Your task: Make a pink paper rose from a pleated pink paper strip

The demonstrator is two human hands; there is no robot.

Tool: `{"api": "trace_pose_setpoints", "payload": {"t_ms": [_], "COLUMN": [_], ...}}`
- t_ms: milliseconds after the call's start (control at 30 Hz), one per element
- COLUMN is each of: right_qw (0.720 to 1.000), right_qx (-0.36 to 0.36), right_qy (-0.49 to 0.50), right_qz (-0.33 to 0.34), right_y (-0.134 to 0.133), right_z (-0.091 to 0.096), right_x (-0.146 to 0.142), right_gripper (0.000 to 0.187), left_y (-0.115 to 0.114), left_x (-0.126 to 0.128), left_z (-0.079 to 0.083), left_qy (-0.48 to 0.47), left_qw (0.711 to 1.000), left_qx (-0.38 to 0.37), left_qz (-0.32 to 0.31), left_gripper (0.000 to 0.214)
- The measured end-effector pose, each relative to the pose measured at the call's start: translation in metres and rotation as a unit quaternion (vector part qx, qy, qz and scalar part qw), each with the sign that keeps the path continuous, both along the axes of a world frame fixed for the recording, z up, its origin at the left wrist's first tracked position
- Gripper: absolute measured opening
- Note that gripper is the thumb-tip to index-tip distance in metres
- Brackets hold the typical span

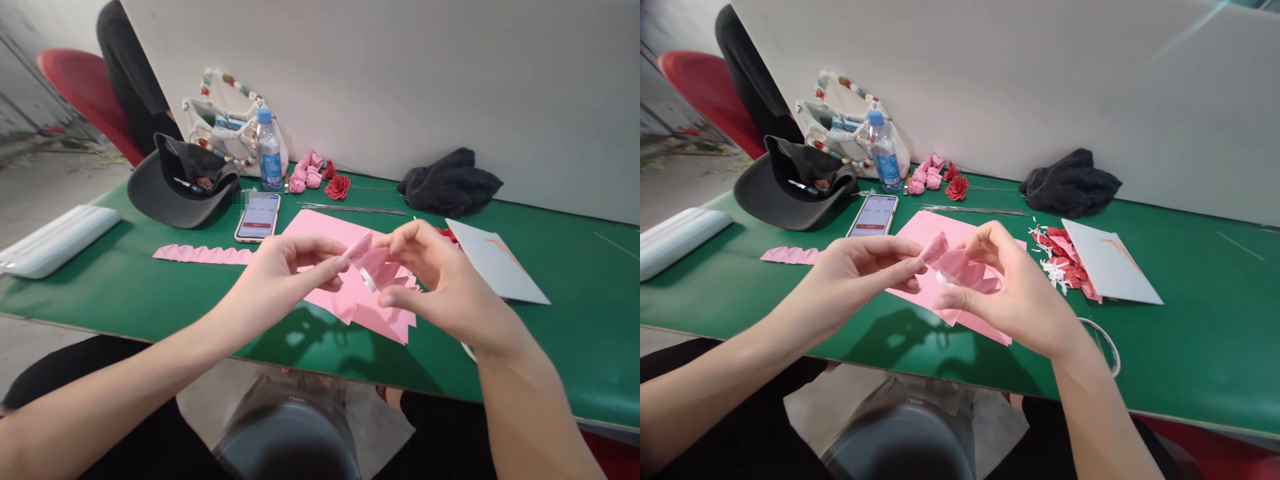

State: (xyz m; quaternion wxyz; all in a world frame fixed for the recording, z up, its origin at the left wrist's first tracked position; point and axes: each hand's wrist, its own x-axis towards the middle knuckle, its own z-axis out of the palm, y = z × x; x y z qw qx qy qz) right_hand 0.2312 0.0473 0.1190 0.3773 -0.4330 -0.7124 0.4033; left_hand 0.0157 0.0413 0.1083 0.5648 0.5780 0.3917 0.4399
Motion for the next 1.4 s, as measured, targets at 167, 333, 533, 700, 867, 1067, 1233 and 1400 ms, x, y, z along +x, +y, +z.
{"api": "trace_pose_setpoints", "payload": {"t_ms": [167, 333, 533, 700, 867, 1067, 1233, 1400], "right_qw": [0.997, 0.995, 0.996, 0.997, 0.998, 0.996, 0.982, 0.980], "right_qx": [-0.008, -0.028, 0.030, 0.071, 0.057, 0.076, 0.156, 0.166], "right_qy": [0.074, 0.092, 0.062, 0.025, 0.010, -0.014, -0.103, -0.109], "right_qz": [-0.020, -0.037, -0.052, -0.027, -0.032, -0.040, -0.019, 0.017], "right_y": [-0.002, -0.002, -0.002, -0.002, -0.003, -0.004, -0.003, -0.003], "right_z": [-0.005, -0.008, -0.006, -0.003, 0.002, 0.002, -0.001, 0.002], "right_x": [-0.016, -0.023, -0.017, -0.011, -0.012, -0.013, -0.005, -0.003], "right_gripper": [0.020, 0.011, 0.022, 0.014, 0.008, 0.002, 0.008, 0.009], "left_y": [-0.001, -0.002, -0.001, 0.001, 0.001, 0.000, -0.002, -0.004], "left_x": [0.001, 0.004, 0.003, 0.002, 0.002, 0.003, 0.001, -0.001], "left_z": [-0.002, -0.002, -0.003, -0.003, -0.003, -0.001, -0.003, -0.002], "left_qy": [0.018, 0.014, 0.008, 0.013, 0.035, 0.065, 0.106, 0.126], "left_qw": [1.000, 1.000, 0.999, 0.997, 0.996, 0.995, 0.992, 0.990], "left_qx": [-0.004, 0.005, -0.036, -0.052, -0.048, -0.033, -0.012, 0.000], "left_qz": [-0.021, -0.011, -0.038, -0.061, -0.069, -0.065, -0.064, -0.070], "left_gripper": [0.019, 0.016, 0.016, 0.014, 0.017, 0.017, 0.013, 0.013]}}
